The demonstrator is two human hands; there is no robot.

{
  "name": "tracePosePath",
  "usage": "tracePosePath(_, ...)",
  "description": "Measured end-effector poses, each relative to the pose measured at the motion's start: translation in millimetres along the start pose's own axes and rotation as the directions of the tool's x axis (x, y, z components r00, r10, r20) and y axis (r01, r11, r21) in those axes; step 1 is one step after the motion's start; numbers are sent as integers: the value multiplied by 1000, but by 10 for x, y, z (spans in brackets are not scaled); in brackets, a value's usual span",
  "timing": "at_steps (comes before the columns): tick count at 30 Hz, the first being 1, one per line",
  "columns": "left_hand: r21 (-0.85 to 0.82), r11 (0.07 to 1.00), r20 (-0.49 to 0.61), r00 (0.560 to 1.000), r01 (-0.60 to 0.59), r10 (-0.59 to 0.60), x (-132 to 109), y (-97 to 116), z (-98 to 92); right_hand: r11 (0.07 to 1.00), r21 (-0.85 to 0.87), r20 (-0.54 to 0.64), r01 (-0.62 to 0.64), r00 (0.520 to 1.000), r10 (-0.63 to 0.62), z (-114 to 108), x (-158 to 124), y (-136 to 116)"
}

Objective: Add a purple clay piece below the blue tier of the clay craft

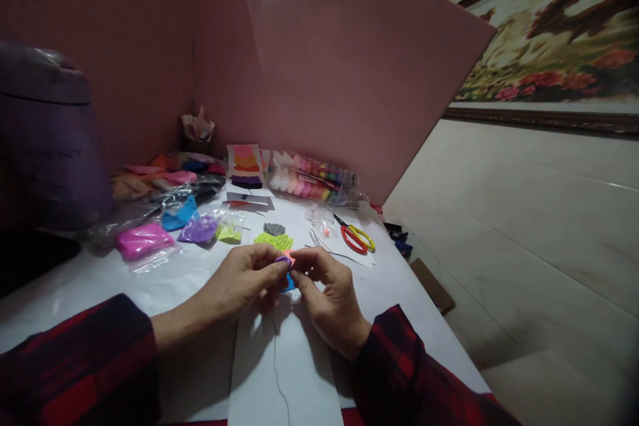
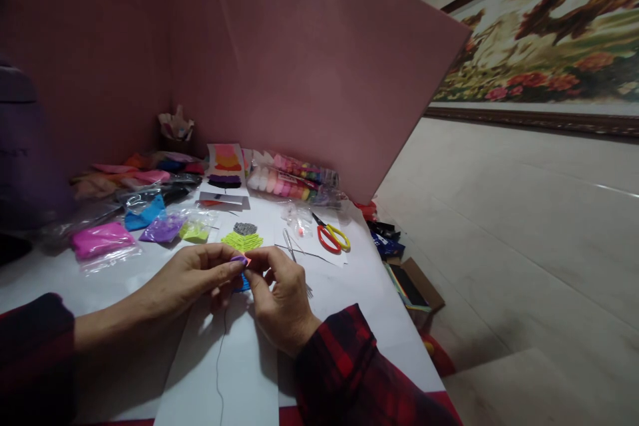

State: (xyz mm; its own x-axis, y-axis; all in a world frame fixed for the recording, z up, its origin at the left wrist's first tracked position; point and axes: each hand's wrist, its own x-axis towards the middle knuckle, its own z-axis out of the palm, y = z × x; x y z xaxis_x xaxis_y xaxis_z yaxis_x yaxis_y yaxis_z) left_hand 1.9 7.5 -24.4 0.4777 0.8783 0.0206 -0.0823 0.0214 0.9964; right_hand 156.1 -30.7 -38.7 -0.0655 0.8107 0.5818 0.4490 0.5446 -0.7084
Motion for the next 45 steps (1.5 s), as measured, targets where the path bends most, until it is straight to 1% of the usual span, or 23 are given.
tracePosePath(2,-1,1000,0,1000,9,-9,-4,15,8,999,-37,-18,-19,1000,19,-6,9,-7)
tracePosePath(7,-54,999,22,1000,1,0,-4,15,13,997,-74,29,-3,1000,5,-17,16,-35)
tracePosePath(13,-200,979,25,999,37,-33,-33,2,25,997,-19,16,70,997,-70,-23,14,-30)
tracePosePath(15,-226,973,19,999,44,-41,-38,1,25,999,3,-1,52,999,-52,-25,9,-25)
tracePosePath(19,-258,965,-12,999,41,-46,-34,0,12,999,-10,-36,-40,999,39,-24,4,-8)
tracePosePath(21,-250,967,-7,999,43,-47,-25,-3,2,998,-32,-22,-51,999,50,-21,4,-5)
tracePosePath(25,-193,980,12,999,40,-39,4,-33,-26,998,-61,-11,-29,1000,28,-12,4,-20)
tracePosePath(29,-210,977,9,1000,27,-26,17,-64,-32,996,-81,-23,-23,1000,21,-17,11,-46)
tracePosePath(31,-218,976,-12,1000,20,-23,11,-63,-21,998,-60,3,19,1000,-19,-24,13,-54)
tracePosePath(33,-188,982,-32,999,18,-25,3,-55,-11,998,-26,29,65,997,-65,-29,6,-52)
tracePosePath(35,-147,989,-42,999,17,-23,-1,-45,-5,998,-8,16,66,998,-65,-29,-5,-40)
tracePosePath(37,-150,989,-41,999,12,-19,-1,-38,-4,1000,-8,-28,24,999,-24,-25,-14,-20)
tracePosePath(40,-189,982,-9,1000,14,-16,0,-32,-5,1000,-19,-48,-6,999,5,-17,-8,2)
tracePosePath(45,-178,984,52,999,22,-13,9,-34,-13,998,-20,-39,58,997,-59,-10,7,-13)
